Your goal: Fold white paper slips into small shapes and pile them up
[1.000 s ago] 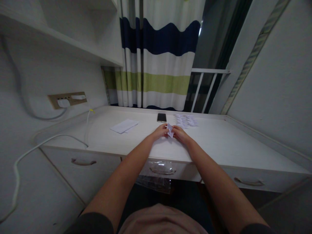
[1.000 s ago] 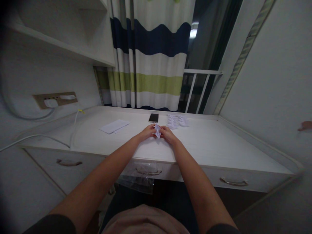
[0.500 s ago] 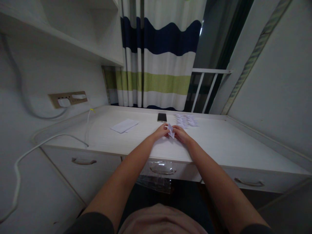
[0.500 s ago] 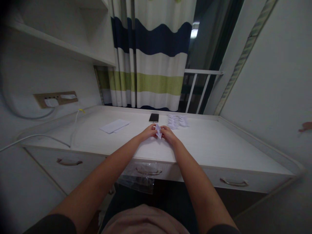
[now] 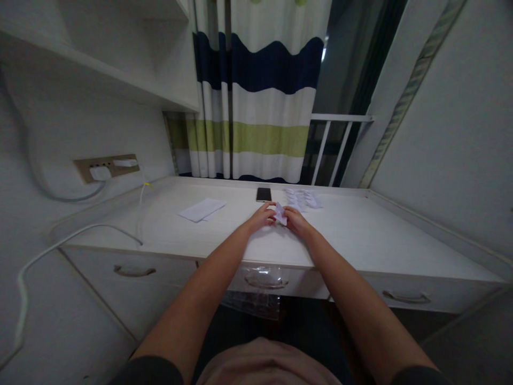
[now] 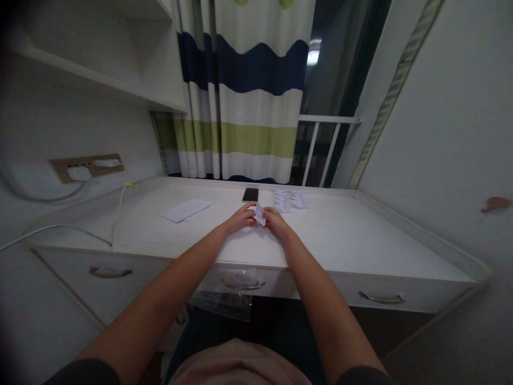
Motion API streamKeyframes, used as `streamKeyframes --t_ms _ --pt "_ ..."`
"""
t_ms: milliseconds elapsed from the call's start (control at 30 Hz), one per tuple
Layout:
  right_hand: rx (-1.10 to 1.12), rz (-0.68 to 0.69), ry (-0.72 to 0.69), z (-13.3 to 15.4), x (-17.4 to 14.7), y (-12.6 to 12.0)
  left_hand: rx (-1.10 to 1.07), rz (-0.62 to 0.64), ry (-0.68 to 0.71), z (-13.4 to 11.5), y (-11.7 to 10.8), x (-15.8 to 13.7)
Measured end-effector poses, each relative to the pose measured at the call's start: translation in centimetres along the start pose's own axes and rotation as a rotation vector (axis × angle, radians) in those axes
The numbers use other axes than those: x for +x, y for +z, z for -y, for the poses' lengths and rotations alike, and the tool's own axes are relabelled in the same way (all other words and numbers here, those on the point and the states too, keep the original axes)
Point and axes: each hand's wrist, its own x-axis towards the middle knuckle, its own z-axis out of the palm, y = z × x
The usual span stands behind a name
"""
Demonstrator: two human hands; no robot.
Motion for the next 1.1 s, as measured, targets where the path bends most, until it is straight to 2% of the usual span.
streamKeyframes --t_ms 200,367,533,633,800,1000,1100 --pt "-0.029 -0.021 0.022 0.5 -0.5 0.4 -0.095 -0.020 -0.029 -0.8 0.0 -0.3" --pt "0.057 -0.061 0.013 1.2 -0.8 0.8 -0.113 -0.159 0.022 -1.0 -0.2 -0.2" --pt "0.050 -0.110 -0.099 1.5 -0.7 0.5 -0.110 -0.298 0.039 -1.2 -0.6 0.0" --pt "0.040 -0.157 -0.167 1.5 -0.4 0.2 -0.077 -0.291 -0.007 -1.1 -0.6 0.1" --pt "0.061 -0.222 -0.197 1.1 0.1 -0.1 -0.022 -0.285 -0.047 -0.9 -0.6 0.1" --pt "0.071 -0.305 -0.212 0.7 0.7 -0.3 0.061 -0.348 -0.012 -0.4 -1.3 0.3" --pt "0.055 -0.328 -0.232 0.5 1.0 -0.7 0.082 -0.331 0.026 -0.4 -1.5 0.8"
